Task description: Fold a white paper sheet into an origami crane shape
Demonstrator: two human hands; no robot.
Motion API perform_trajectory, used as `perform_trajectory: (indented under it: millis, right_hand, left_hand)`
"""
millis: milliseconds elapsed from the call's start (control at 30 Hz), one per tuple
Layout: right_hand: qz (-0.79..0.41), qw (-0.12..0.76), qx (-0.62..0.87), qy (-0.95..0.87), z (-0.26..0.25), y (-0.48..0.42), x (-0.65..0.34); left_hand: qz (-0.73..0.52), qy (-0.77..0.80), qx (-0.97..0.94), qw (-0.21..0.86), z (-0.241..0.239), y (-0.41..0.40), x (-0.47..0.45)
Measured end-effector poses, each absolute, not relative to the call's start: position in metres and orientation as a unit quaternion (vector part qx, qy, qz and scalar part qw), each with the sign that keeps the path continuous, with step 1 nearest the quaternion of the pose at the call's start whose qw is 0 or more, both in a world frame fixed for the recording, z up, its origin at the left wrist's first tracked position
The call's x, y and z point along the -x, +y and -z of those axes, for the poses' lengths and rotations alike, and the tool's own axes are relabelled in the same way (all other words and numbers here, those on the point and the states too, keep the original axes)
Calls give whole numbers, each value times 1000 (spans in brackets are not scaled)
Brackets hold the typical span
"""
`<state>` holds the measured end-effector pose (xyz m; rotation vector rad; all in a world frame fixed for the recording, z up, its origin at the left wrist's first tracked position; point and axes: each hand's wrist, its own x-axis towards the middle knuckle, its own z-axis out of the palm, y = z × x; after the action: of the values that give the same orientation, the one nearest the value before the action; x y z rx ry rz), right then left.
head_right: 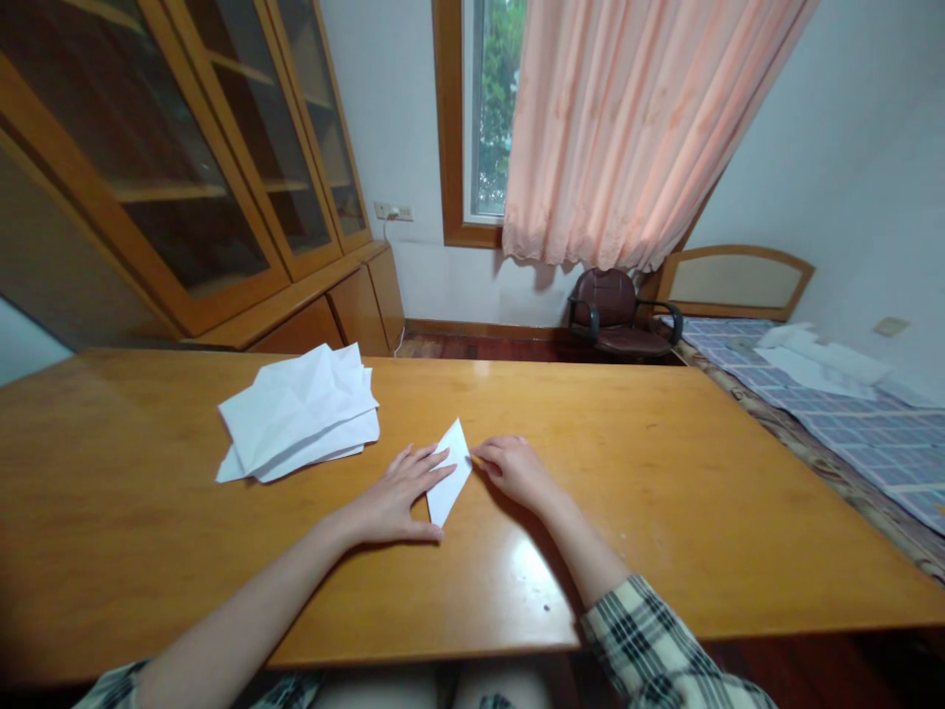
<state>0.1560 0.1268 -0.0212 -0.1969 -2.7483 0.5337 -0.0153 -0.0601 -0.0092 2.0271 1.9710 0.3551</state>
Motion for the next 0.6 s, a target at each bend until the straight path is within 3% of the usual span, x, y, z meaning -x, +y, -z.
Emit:
perform_trajectory:
  millis: [233,600]
  right_hand:
    - [-218,133,-30,-966,11,146,-140]
    - [-250,157,17,-955,22,144,-137]
  left_hand:
    - [-175,667,-713,126,13,-55,22]
    - [-215,674,-699,103,24,-57,22]
